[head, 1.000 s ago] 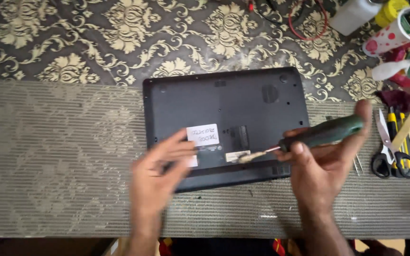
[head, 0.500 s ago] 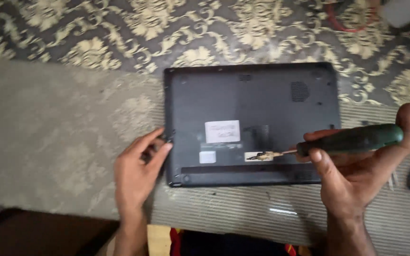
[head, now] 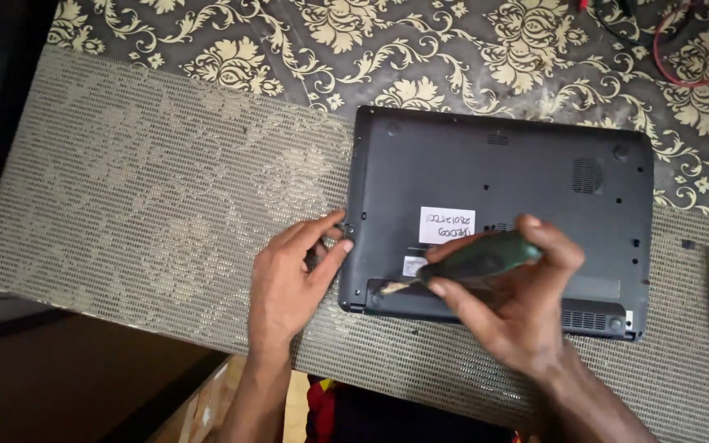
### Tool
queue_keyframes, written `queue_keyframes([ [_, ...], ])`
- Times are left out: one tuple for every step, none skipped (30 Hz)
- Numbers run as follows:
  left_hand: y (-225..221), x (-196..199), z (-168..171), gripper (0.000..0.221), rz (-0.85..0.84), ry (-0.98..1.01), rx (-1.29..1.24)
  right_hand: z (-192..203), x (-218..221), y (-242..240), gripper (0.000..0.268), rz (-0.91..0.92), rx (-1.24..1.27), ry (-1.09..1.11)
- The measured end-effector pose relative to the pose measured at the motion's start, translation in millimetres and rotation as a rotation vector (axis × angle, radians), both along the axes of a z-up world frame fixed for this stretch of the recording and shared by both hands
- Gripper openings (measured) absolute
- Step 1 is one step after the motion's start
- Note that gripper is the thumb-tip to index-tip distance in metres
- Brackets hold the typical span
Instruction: A person uses a screwdriver to remove multiple screws from the bottom casing of a laptop on a repair bench.
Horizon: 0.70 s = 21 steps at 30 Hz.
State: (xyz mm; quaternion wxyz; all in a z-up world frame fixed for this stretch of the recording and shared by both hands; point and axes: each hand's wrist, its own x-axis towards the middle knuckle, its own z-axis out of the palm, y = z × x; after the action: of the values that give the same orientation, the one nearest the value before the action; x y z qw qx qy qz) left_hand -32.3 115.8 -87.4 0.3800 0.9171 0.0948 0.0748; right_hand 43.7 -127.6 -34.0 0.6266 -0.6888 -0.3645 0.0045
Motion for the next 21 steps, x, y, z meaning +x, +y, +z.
queue_keyframes([
  [0, -1, 2, 0.04, 0.003, -0.003, -0.003, 1, 2, 4, 0.085, 0.003, -0.003, -0.003],
  [0, -1, 3, 0.041, -0.002, 0.014, -0.023, 2, 4, 8, 0.084, 0.047, -0.005, -0.049],
  [0, -2, 5, 0.043, -0.007, 0.03, -0.042, 3, 6, 13, 0.084, 0.09, -0.007, -0.095],
  [0, -3, 9, 0.043, -0.005, 0.027, -0.043, 4, 5, 15, 0.084, 0.092, -0.007, -0.098],
  [0, -4, 13, 0.042, 0.01, 0.052, -0.093, 5, 5, 17, 0.083, 0.109, -0.026, -0.111],
  [0, -5, 17, 0.042, 0.025, 0.076, -0.141, 6, 5, 20, 0.083, 0.127, -0.043, -0.124],
  [0, -7, 15, 0.042, 0.028, 0.073, -0.141, 4, 4, 20, 0.083, 0.13, -0.042, -0.127],
  [0, -10, 13, 0.035, 0.011, 0.006, -0.214, 2, 3, 20, 0.083, 0.148, -0.05, -0.12],
  [-1, -12, 11, 0.029, -0.007, -0.061, -0.288, 0, 3, 20, 0.084, 0.167, -0.058, -0.113],
  [-2, -14, 12, 0.029, -0.009, -0.063, -0.286, -1, 4, 21, 0.084, 0.165, -0.057, -0.116],
  [-3, -16, 13, 0.028, 0.015, -0.015, -0.291, -1, 5, 21, 0.084, 0.187, -0.083, -0.164],
  [-3, -19, 14, 0.028, 0.038, 0.037, -0.296, -1, 5, 21, 0.084, 0.207, -0.109, -0.21],
  [-3, -22, 12, 0.028, 0.036, 0.037, -0.293, 8, 3, 26, 0.084, 0.205, -0.106, -0.21],
  [-3, -26, 9, 0.029, -0.002, -0.024, -0.274, 18, -1, 30, 0.052, 0.202, -0.234, -0.19],
  [-3, -29, 6, 0.03, -0.04, -0.085, -0.255, 28, -4, 34, 0.028, 0.199, -0.361, -0.169],
  [-3, -32, 6, 0.03, -0.048, -0.085, -0.253, 23, -8, 33, 0.028, 0.191, -0.359, -0.169],
  [-3, -34, 5, 0.038, -0.136, -0.175, -0.259, 18, -11, 32, 0.046, 0.161, -0.366, -0.413],
  [-2, -38, 5, 0.047, -0.223, -0.263, -0.265, 13, -16, 31, 0.066, 0.131, -0.373, -0.655],
  [-5, -38, 10, 0.047, -0.231, -0.26, -0.263, 35, -15, 37, 0.066, 0.123, -0.372, -0.653],
  [-8, -37, 14, 0.034, -0.215, -0.305, -0.257, 57, -14, 41, 0.039, 0.161, -0.289, -0.589],
  [-12, -36, 19, 0.023, -0.198, -0.35, -0.251, 79, -12, 45, 0.024, 0.198, -0.205, -0.525],
])
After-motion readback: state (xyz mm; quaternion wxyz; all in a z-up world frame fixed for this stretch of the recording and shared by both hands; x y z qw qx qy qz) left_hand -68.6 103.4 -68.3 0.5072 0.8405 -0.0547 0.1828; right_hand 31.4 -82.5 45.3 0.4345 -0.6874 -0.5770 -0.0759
